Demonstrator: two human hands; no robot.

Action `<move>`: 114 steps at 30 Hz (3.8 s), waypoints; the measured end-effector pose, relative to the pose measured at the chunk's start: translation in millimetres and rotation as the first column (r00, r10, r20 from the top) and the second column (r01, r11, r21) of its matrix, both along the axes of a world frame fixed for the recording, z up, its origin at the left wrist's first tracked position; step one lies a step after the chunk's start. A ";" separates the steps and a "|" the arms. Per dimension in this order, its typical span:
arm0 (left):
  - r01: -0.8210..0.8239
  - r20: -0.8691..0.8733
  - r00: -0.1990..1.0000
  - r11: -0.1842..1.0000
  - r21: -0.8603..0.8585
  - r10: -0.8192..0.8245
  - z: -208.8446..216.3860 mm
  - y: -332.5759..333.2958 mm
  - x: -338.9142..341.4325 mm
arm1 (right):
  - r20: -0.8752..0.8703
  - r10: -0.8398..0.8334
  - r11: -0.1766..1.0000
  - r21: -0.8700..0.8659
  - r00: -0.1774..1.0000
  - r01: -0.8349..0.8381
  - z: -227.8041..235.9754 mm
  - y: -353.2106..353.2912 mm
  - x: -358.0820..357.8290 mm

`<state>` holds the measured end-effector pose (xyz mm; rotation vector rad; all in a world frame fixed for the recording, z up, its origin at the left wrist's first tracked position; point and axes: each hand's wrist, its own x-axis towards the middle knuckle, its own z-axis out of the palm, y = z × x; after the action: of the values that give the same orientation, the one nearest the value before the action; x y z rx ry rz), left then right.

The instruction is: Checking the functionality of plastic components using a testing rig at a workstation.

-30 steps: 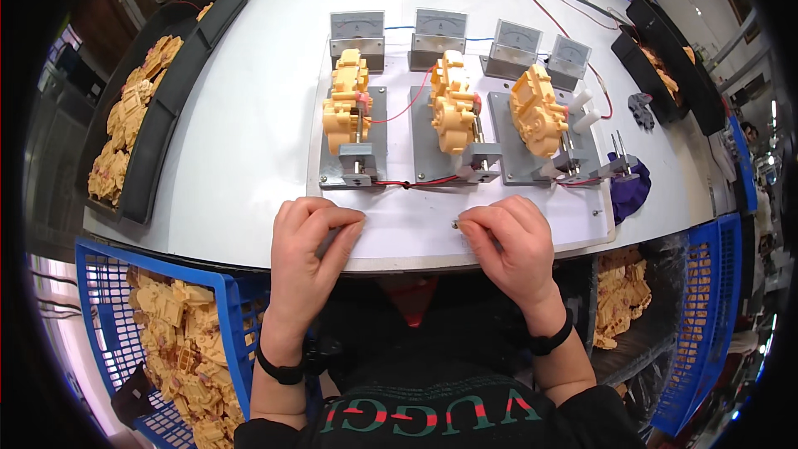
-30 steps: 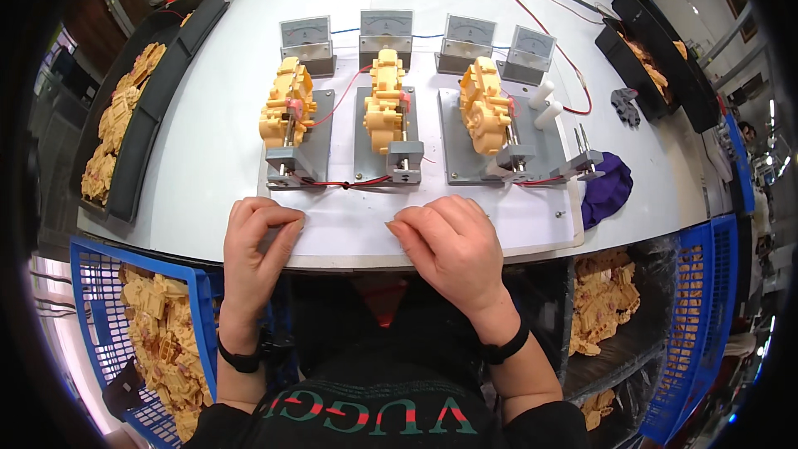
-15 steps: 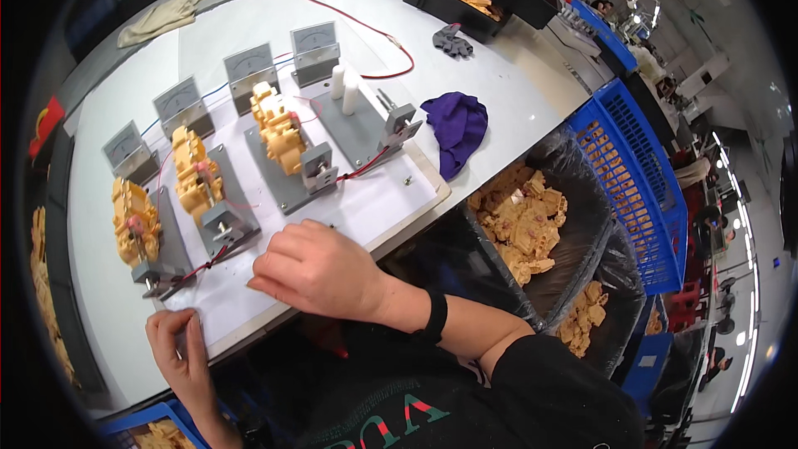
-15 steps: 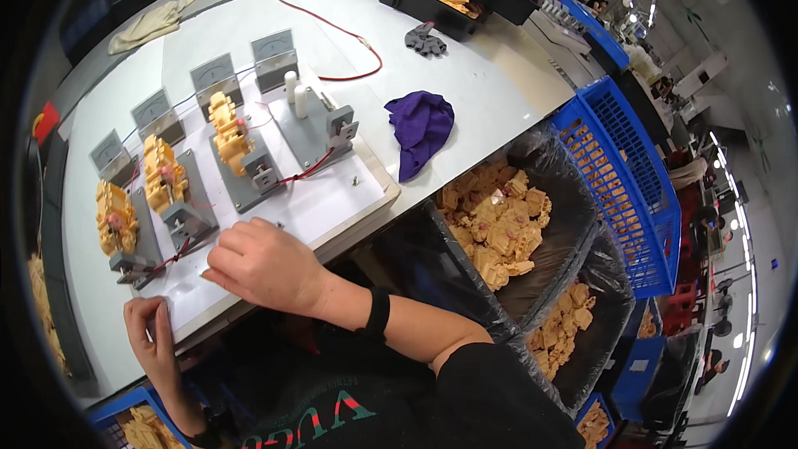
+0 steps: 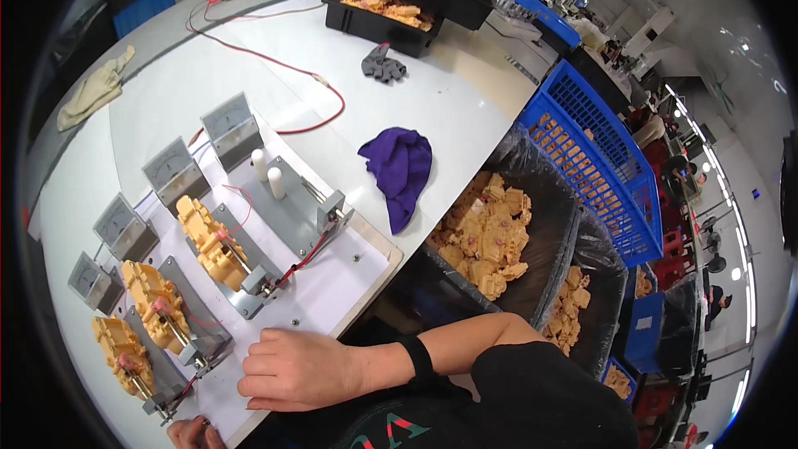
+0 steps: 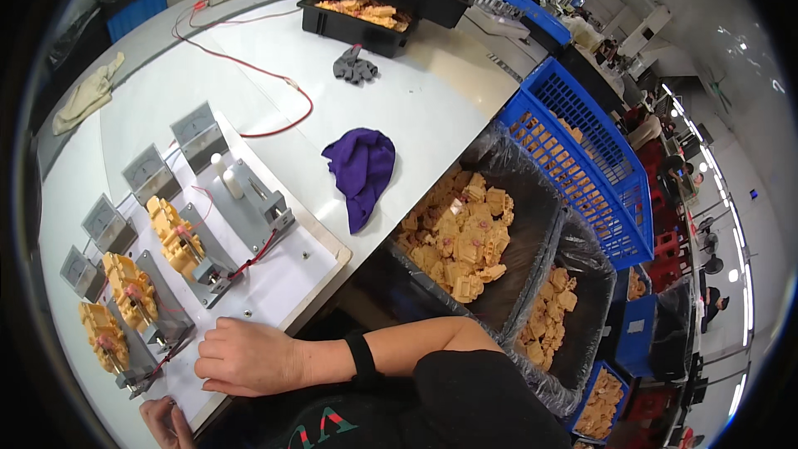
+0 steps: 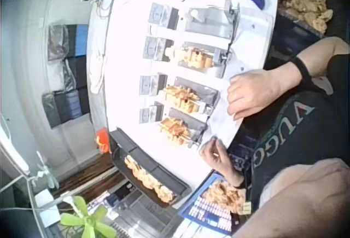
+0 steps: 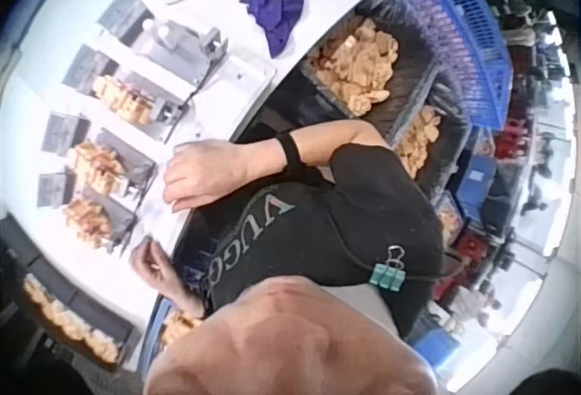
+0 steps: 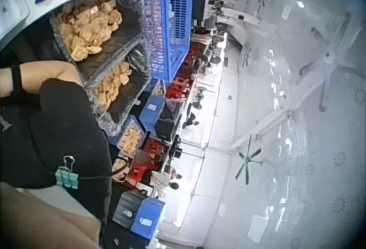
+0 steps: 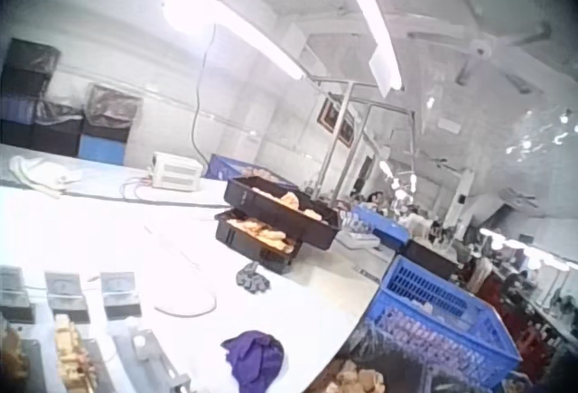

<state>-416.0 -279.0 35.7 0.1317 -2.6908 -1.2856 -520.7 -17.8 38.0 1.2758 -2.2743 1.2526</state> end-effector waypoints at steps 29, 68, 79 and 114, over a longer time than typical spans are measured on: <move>0.045 -0.289 0.957 0.999 0.030 -0.035 5.2 20.1 -9.8 | 0.067 -0.055 0.988 -0.143 0.996 0.064 7.2 0.7 10.6; -0.094 -0.009 0.995 0.994 0.065 0.094 -4.4 4.9 -2.4 | 0.237 0.200 0.977 -0.125 0.951 -0.174 7.5 5.8 -10.7; -0.114 -0.041 0.992 0.993 0.025 0.115 -7.2 5.5 -9.3 | 0.232 0.215 0.976 -0.082 0.949 -0.201 -0.4 15.3 -19.8; 0.356 -0.079 0.934 0.924 0.140 -0.347 3.7 -35.8 -22.5 | 0.165 0.957 0.248 -0.029 0.240 -0.968 43.7 -110.1 150.3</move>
<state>-438.5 -314.8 39.4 -0.3829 -2.6497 -1.5650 -370.4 -127.8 81.7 2.9690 -1.3903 1.5529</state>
